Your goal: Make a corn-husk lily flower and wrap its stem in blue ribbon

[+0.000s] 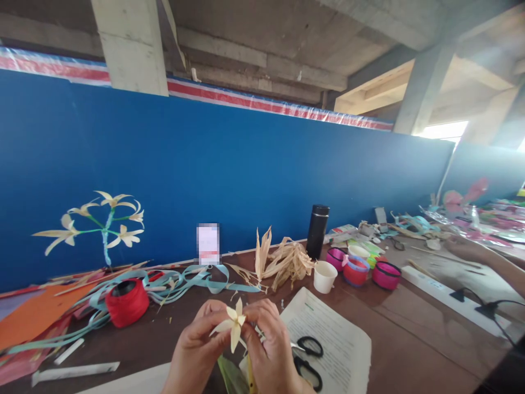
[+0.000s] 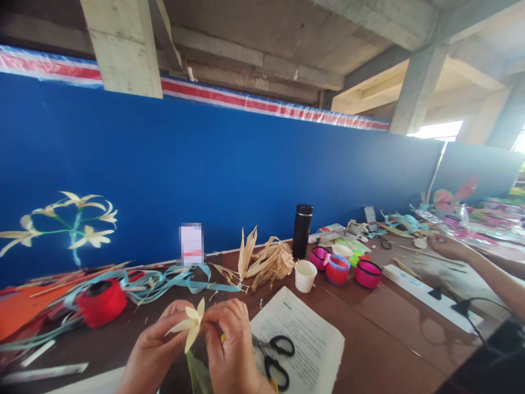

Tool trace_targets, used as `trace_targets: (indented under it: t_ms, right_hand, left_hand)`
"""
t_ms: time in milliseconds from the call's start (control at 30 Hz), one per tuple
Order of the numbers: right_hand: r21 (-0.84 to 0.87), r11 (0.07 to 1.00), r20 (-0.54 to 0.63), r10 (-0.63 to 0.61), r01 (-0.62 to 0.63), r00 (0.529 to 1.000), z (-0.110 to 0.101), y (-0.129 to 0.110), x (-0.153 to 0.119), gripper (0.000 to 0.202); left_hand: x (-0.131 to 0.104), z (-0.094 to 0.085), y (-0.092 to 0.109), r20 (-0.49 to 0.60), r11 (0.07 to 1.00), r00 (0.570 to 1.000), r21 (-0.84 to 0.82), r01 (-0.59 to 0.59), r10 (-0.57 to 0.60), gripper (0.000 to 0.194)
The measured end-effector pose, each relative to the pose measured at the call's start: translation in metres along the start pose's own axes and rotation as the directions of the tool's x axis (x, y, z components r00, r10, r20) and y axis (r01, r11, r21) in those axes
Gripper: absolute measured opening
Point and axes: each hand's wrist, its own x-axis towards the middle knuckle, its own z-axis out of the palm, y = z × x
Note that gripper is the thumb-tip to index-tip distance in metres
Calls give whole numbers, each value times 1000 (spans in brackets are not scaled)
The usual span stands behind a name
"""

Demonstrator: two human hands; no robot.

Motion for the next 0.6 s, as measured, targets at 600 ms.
trace_targets:
  t_ms: [600]
  right_hand:
    - [-102,995,140,-2,16,990,2,7,-2,11]
  left_hand:
    - [-6,-26,38,17,969,991,214,123,-130,29]
